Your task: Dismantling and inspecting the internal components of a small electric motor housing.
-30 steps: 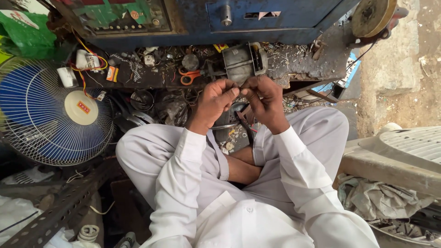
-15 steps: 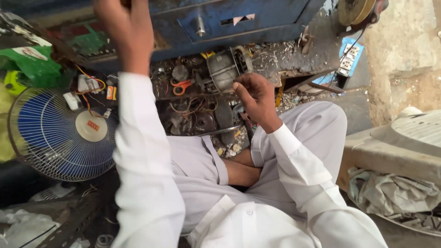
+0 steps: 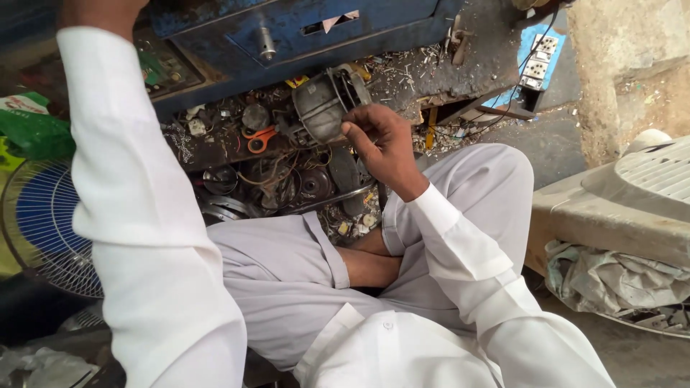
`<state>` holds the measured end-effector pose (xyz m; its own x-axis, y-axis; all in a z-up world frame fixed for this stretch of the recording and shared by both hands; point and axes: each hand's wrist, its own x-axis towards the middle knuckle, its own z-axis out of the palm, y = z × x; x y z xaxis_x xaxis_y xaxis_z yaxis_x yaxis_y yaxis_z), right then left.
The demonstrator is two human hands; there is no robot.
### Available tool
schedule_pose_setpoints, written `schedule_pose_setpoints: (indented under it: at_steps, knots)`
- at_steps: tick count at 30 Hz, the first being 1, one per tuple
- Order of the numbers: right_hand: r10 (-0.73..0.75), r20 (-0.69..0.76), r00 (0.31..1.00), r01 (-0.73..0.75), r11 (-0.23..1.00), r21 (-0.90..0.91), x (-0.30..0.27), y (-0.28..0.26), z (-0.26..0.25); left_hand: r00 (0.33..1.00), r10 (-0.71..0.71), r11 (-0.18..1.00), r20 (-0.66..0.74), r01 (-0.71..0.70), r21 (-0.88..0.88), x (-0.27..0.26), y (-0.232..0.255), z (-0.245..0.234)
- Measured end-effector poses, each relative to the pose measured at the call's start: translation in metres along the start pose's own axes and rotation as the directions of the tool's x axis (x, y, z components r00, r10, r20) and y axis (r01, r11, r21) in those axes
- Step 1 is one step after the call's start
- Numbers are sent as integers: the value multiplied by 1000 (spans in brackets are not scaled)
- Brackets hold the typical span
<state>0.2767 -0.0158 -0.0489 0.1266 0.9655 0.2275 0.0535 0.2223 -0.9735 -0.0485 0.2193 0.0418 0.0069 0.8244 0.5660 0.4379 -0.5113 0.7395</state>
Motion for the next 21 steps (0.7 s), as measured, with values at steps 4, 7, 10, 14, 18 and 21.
schedule_pose_setpoints:
  at_steps: [4,7,10,14,18,21]
  knots:
    - [-2,-72,997,5,999,33,2,0,-9,1000,-1,1000,20,1,7,7,-18,-14]
    - [50,-113,992,-39,994,100,8,6,-21,993,117,983,-28,-120,-138,-64,35,-18]
    - [44,-109,993,-22,980,196,12,14,-31,942,-305,941,138,320,-109,-162,-2,-14]
    - [28,-101,995,-16,992,122,14,28,-38,897,-238,830,374,-12,557,-191,12,6]
    - [28,-111,993,-15,992,123,14,30,-42,868,-193,864,457,-71,499,-189,-21,33]
    - [60,-135,989,-50,996,75,15,31,-51,844,-193,858,501,-102,503,-187,-33,52]
